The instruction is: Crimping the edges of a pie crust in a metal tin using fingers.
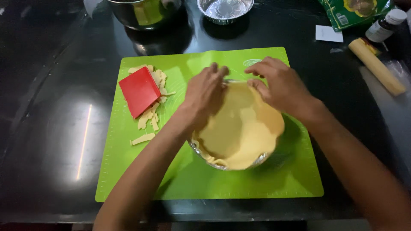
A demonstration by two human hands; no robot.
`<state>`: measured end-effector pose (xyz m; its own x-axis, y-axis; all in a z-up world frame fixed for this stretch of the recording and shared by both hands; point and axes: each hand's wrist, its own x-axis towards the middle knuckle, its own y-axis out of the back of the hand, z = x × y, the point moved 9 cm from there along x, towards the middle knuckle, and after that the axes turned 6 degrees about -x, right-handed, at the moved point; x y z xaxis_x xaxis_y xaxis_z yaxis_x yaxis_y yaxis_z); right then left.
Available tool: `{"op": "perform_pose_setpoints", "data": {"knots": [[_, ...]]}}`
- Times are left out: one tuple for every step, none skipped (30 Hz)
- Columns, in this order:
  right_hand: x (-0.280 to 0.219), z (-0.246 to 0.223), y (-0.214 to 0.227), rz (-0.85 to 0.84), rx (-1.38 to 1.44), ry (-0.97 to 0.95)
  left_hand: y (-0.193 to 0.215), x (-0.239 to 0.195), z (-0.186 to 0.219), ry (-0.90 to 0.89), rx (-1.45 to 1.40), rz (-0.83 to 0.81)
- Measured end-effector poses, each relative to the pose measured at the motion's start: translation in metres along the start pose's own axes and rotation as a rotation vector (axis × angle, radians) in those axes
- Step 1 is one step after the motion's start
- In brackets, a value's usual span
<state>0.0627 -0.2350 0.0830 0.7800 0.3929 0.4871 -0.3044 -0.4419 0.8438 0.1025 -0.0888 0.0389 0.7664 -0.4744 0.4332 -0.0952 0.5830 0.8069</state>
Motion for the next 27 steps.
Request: {"op": "perform_pose_setpoints", "data": {"knots": [[0.000, 0.006, 0.001, 0.000, 0.000, -0.004, 0.002, -0.004, -0.006, -0.002, -0.001, -0.003], [-0.001, 0.013, 0.002, 0.001, 0.000, -0.020, 0.007, -0.010, -0.022, 0.103, 0.055, 0.018], [-0.001, 0.020, 0.003, 0.001, 0.001, -0.036, 0.012, -0.016, -0.038, 0.208, 0.111, 0.039], [0.001, 0.019, 0.003, 0.003, 0.003, -0.036, 0.017, -0.025, -0.041, 0.208, 0.114, 0.039], [0.003, 0.024, -0.001, -0.048, 0.044, -0.098, 0.019, -0.033, -0.047, 0.243, 0.126, 0.005], [0.006, 0.029, -0.006, -0.099, 0.086, -0.159, 0.022, -0.042, -0.053, 0.278, 0.140, -0.027], [0.009, 0.028, -0.010, -0.098, 0.090, -0.158, 0.027, -0.046, -0.047, 0.279, 0.144, -0.028], [0.011, 0.021, -0.013, -0.094, 0.083, -0.088, 0.028, -0.053, -0.046, 0.332, 0.115, -0.067], [0.014, 0.014, -0.016, -0.090, 0.077, -0.018, 0.028, -0.059, -0.044, 0.385, 0.087, -0.107], [0.017, 0.010, -0.020, -0.089, 0.078, -0.018, 0.029, -0.058, -0.041, 0.385, 0.088, -0.106], [0.020, 0.005, -0.025, -0.109, 0.079, -0.007, 0.037, -0.053, -0.031, 0.290, 0.030, -0.013], [0.023, -0.001, -0.031, -0.129, 0.080, 0.005, 0.045, -0.051, -0.020, 0.194, -0.028, 0.080], [0.024, -0.005, -0.034, -0.130, 0.080, 0.007, 0.042, -0.048, -0.023, 0.196, -0.028, 0.080], [0.025, -0.009, -0.034, -0.108, 0.072, 0.021, 0.041, -0.043, -0.021, 0.140, -0.059, 0.112], [0.026, -0.014, -0.034, -0.087, 0.064, 0.036, 0.041, -0.038, -0.019, 0.084, -0.091, 0.143], [0.027, -0.013, -0.037, -0.086, 0.063, 0.035, 0.038, -0.036, -0.021, 0.083, -0.091, 0.143], [0.028, -0.014, -0.039, -0.089, 0.040, 0.045, 0.036, -0.035, -0.025, 0.098, -0.096, 0.154], [0.029, -0.014, -0.042, -0.091, 0.018, 0.055, 0.033, -0.033, -0.029, 0.114, -0.101, 0.165], [0.029, -0.015, -0.040, -0.090, 0.017, 0.054, 0.036, -0.032, -0.027, 0.112, -0.101, 0.165], [0.030, -0.017, -0.039, -0.090, 0.014, 0.053, 0.039, -0.032, -0.023, 0.098, -0.098, 0.170], [0.030, -0.018, -0.038, -0.090, 0.012, 0.053, 0.041, -0.032, -0.019, 0.083, -0.095, 0.176], [0.031, -0.020, -0.039, -0.090, 0.013, 0.053, 0.041, -0.031, -0.019, 0.085, -0.095, 0.175], [0.032, -0.023, -0.038, -0.068, 0.040, 0.071, 0.042, -0.031, -0.016, 0.064, -0.101, 0.198], [0.033, -0.027, -0.036, -0.045, 0.068, 0.089, 0.044, -0.030, -0.013, 0.043, -0.107, 0.222], [0.033, -0.027, -0.038, -0.046, 0.068, 0.089, 0.044, -0.030, -0.011, 0.044, -0.107, 0.222], [0.032, -0.028, -0.041, -0.058, 0.054, 0.095, 0.044, -0.030, -0.010, 0.045, -0.101, 0.214], [0.033, -0.029, -0.044, -0.071, 0.040, 0.101, 0.044, -0.030, -0.008, 0.045, -0.095, 0.207]]}}
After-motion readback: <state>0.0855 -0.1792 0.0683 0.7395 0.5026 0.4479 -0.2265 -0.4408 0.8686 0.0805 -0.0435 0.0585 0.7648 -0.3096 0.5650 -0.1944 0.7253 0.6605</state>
